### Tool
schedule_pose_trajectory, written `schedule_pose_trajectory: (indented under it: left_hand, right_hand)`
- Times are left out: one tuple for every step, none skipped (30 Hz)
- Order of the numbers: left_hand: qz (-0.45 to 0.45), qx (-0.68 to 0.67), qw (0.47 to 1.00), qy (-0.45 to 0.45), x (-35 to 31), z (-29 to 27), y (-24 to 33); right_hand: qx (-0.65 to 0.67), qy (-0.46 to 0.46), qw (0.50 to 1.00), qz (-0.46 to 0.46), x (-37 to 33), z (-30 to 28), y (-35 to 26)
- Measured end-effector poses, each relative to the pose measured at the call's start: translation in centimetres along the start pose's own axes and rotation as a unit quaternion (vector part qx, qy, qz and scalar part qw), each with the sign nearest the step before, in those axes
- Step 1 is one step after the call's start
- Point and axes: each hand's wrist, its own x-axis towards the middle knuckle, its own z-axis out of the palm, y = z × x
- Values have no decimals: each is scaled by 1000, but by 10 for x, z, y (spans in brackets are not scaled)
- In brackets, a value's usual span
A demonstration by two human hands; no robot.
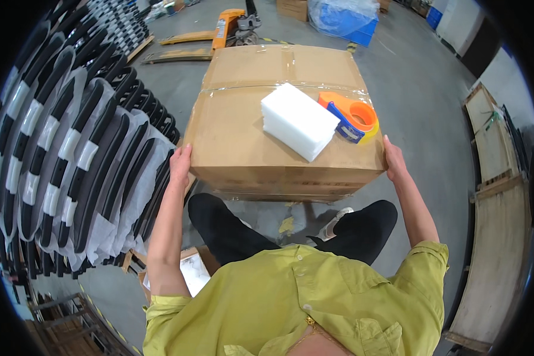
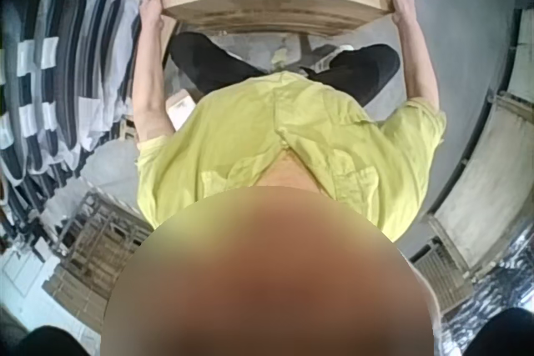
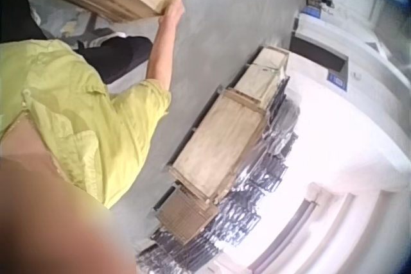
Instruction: Taping white foam padding pieces onto a large cardboard box in a warehouse setting.
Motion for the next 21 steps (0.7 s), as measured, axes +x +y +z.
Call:
schedule_pose_trajectory:
  left_hand:
    - [9, -7, 1000, -1, 0, -2, -3]
    - [0, -15, 1000, -5, 0, -4, -4]
    - [-12, -11, 1000, -9, -1, -6, -4]
    - [-16, -9, 1000, -9, -1, -6, -1]
    - [-36, -3, 999, -8, -4, -6, 5]
    - [-42, 40, 998, -4, -6, -4, 15]
    - [85, 144, 986, 20, -11, 4, 27]
    - [192, 243, 949, 57, -17, 13, 43]
    - [261, 350, 895, 93, -26, 24, 60]
    - [376, 332, 864, 43, -37, 40, 78]
    - [473, 316, 823, -5, -48, 60, 96]
    - [521, 353, 774, -69, -61, 81, 111]
    - [592, 374, 704, -121, -73, 101, 125]
    - [612, 402, 664, -154, -85, 122, 137]
    - [638, 424, 617, -179, -93, 136, 146]
    - [621, 426, 634, -176, -97, 143, 154]
    - [602, 427, 652, -174, -99, 147, 157]
    - [615, 407, 658, -149, -98, 150, 157]
    - [562, 387, 711, -170, -95, 149, 154]
    - [539, 350, 746, -175, -91, 144, 148]
    - [500, 327, 782, -177, -86, 140, 141]
  right_hand:
    - [-5, -4, 1000, 10, -2, -1, 0]
    - [-10, -8, 1000, 6, -4, -2, -1]
    - [-13, -19, 1000, 0, -6, -3, -1]
    - [-39, -12, 999, 4, -8, -3, -2]
    - [-63, -11, 998, 3, -10, -3, -6]
    - [-87, -6, 996, 6, -12, -2, -13]
    - [-164, 37, 982, -90, -13, -1, -22]
    - [-240, 84, 950, -180, -14, 2, -34]
    - [-319, 135, 907, -239, -16, 7, -47]
    - [-317, 99, 892, -306, -19, 12, -62]
    - [-311, 73, 875, -363, -22, 19, -77]
    - [-369, 27, 860, -350, -27, 29, -89]
    - [-400, -15, 827, -394, -32, 41, -99]
    - [-443, -33, 816, -370, -38, 53, -107]
    - [-469, -52, 794, -383, -43, 63, -114]
    - [-497, -84, 770, -392, -49, 69, -120]
    - [-443, -54, 808, -384, -54, 73, -124]
    - [-391, -37, 840, -375, -59, 73, -128]
    - [-329, -12, 869, -370, -62, 73, -130]
    - [-273, -66, 903, -326, -65, 76, -127]
    - [-203, -107, 930, -288, -66, 81, -123]
